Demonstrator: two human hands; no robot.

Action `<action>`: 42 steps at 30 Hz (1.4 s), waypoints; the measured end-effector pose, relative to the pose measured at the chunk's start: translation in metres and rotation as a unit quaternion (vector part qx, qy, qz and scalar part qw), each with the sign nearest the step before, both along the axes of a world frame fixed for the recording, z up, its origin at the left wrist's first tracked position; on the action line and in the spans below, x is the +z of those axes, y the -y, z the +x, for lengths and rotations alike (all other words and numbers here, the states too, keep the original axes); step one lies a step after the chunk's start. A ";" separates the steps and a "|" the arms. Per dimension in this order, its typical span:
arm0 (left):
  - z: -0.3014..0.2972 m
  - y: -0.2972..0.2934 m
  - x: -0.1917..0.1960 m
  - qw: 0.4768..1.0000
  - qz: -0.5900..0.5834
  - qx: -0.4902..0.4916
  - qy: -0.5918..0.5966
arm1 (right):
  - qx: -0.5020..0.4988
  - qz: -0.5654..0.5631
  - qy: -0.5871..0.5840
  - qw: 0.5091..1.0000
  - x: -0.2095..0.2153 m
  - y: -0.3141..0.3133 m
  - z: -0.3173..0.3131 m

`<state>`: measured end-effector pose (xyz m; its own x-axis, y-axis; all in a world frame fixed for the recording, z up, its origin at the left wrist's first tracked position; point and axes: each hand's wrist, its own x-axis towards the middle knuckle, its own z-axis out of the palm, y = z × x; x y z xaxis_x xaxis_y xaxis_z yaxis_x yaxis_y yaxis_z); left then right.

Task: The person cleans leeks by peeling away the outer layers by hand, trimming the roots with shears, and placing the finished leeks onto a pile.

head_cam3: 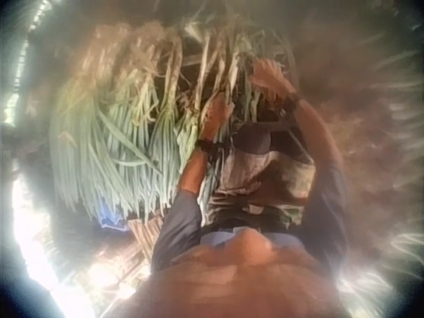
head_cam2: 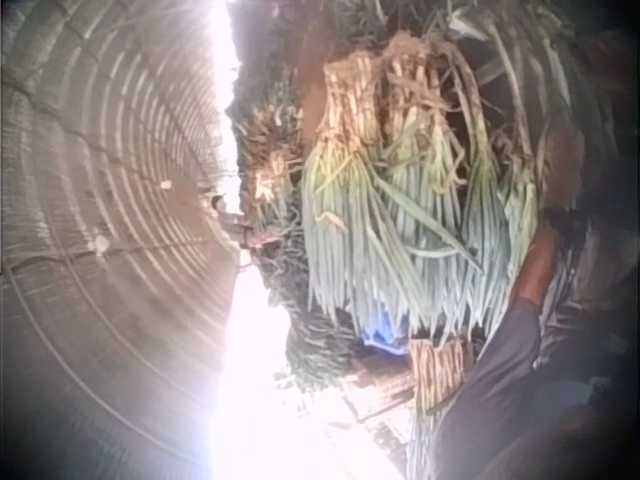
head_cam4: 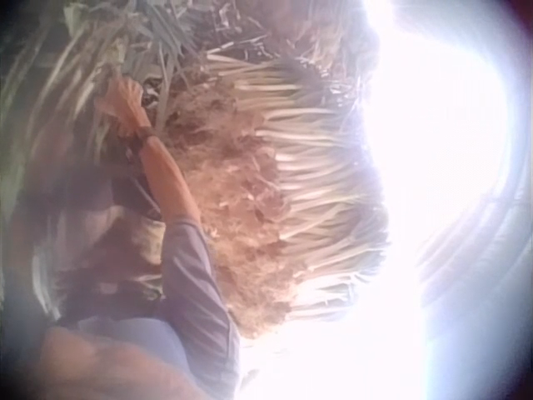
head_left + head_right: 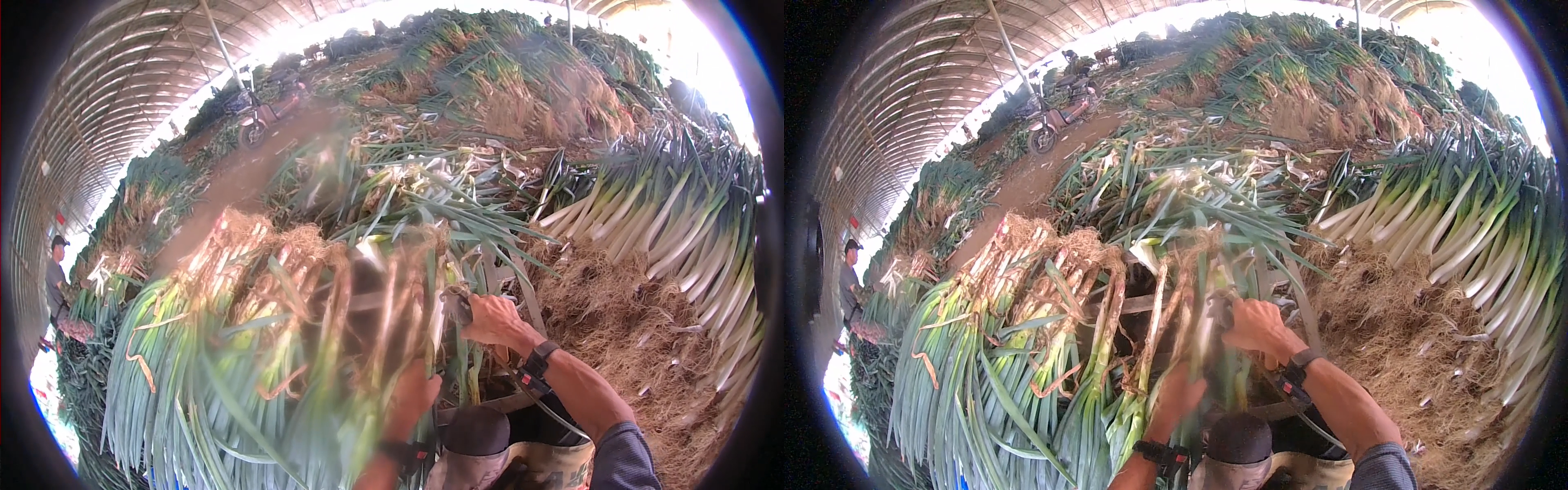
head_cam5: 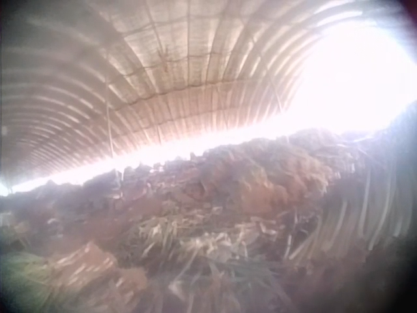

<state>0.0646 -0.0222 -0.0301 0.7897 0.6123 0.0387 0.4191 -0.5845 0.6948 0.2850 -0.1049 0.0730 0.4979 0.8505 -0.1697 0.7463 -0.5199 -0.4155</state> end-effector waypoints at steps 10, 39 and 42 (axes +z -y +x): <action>0.005 -0.027 0.068 0.975 -0.214 0.022 -0.064 | 0.073 -0.004 -0.095 0.993 0.063 0.079 -0.030; 0.002 0.038 0.021 0.976 0.003 0.045 -0.214 | 0.101 0.048 -0.044 0.993 0.051 0.145 -0.049; -0.020 0.039 -0.012 0.983 0.099 0.034 -0.153 | 0.088 0.040 -0.045 0.994 0.049 0.122 -0.045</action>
